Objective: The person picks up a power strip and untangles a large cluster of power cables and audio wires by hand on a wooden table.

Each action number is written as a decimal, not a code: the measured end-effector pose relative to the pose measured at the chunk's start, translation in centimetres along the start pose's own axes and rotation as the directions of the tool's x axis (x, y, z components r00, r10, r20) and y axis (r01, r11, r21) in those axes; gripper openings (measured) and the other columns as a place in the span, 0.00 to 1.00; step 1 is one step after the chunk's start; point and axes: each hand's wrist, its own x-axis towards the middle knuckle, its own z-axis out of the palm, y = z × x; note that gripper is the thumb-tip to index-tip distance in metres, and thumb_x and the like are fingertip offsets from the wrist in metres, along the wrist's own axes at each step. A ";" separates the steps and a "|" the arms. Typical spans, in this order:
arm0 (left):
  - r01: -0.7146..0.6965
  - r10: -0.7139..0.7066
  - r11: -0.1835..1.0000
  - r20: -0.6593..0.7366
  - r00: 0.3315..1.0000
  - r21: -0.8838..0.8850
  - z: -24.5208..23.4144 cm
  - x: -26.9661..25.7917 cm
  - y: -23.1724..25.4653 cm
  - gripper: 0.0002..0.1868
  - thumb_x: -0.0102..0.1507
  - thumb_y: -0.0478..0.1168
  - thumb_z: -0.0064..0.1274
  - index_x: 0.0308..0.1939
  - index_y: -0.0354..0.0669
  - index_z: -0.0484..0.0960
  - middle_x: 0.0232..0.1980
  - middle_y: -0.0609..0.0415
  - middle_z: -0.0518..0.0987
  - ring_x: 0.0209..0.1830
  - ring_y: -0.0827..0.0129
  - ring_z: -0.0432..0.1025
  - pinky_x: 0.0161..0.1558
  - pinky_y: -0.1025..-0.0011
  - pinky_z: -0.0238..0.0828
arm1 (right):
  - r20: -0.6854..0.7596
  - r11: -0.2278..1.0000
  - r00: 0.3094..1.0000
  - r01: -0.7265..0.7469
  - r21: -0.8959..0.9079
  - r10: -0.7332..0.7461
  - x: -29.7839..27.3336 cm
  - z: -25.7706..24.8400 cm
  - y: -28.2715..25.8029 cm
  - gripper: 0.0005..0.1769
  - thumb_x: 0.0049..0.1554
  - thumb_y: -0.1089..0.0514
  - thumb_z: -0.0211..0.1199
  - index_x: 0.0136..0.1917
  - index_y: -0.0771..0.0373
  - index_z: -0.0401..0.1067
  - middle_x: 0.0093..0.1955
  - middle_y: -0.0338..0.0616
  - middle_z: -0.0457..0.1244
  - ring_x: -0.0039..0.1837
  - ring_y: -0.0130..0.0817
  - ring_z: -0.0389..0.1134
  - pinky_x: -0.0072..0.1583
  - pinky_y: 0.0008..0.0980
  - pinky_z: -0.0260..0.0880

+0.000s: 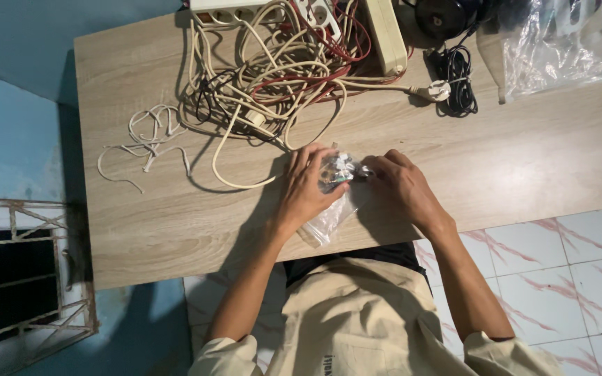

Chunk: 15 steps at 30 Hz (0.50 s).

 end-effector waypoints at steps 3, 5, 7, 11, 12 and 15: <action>0.036 -0.037 0.999 -0.014 0.999 -0.005 0.2 -0.4 0.2 0.35 0.54 0.47 0.71 0.63 0.43 0.76 0.58 0.46 0.72 0.62 0.52 0.66 0.63 0.55 0.62 | 0.009 1.000 1.000 0.006 -0.008 -0.006 0.1 0.2 -0.3 0.17 0.58 0.64 0.62 0.61 0.61 0.76 0.48 0.49 0.62 0.50 0.45 0.68 0.53 0.42 0.68; 0.068 -0.068 0.995 -0.005 0.998 -0.079 0.4 -0.5 0.1 0.34 0.55 0.46 0.70 0.62 0.44 0.76 0.58 0.47 0.73 0.61 0.53 0.68 0.63 0.57 0.64 | 0.021 0.999 1.000 -0.001 0.051 0.000 0.0 0.1 -0.3 0.19 0.57 0.67 0.59 0.61 0.60 0.76 0.50 0.50 0.61 0.52 0.44 0.67 0.55 0.40 0.69; 0.090 -0.092 0.981 -0.004 0.996 -0.170 0.8 -0.7 0.1 0.32 0.55 0.45 0.69 0.62 0.45 0.75 0.59 0.48 0.73 0.61 0.54 0.70 0.62 0.59 0.67 | 0.037 0.998 0.999 -0.013 0.054 0.011 0.0 0.1 -0.4 0.20 0.56 0.68 0.58 0.61 0.60 0.75 0.51 0.50 0.60 0.53 0.44 0.66 0.56 0.40 0.68; 0.062 -0.066 0.986 -0.019 0.998 -0.156 0.8 -0.5 0.3 0.33 0.53 0.41 0.69 0.61 0.48 0.76 0.59 0.50 0.76 0.58 0.54 0.71 0.61 0.59 0.67 | 0.061 1.000 0.998 0.011 0.002 -0.011 0.4 0.0 -0.5 0.17 0.55 0.65 0.58 0.58 0.60 0.76 0.51 0.49 0.59 0.54 0.45 0.65 0.57 0.41 0.67; 0.044 -0.046 0.995 -0.020 0.999 -0.094 0.7 -0.5 0.3 0.33 0.52 0.41 0.70 0.61 0.48 0.77 0.59 0.50 0.78 0.57 0.53 0.71 0.60 0.58 0.65 | 0.065 1.000 0.997 0.031 0.004 -0.031 0.4 0.0 -0.5 0.15 0.56 0.63 0.57 0.56 0.61 0.76 0.50 0.49 0.59 0.55 0.44 0.65 0.57 0.40 0.67; 0.059 -0.063 0.970 -0.009 0.998 -0.235 0.6 -0.4 0.5 0.34 0.54 0.40 0.69 0.64 0.46 0.74 0.59 0.50 0.78 0.60 0.54 0.72 0.61 0.60 0.66 | 0.095 0.995 0.995 -0.041 0.086 0.032 0.3 0.1 -0.1 0.17 0.64 0.57 0.48 0.58 0.60 0.76 0.50 0.48 0.58 0.54 0.43 0.65 0.58 0.38 0.67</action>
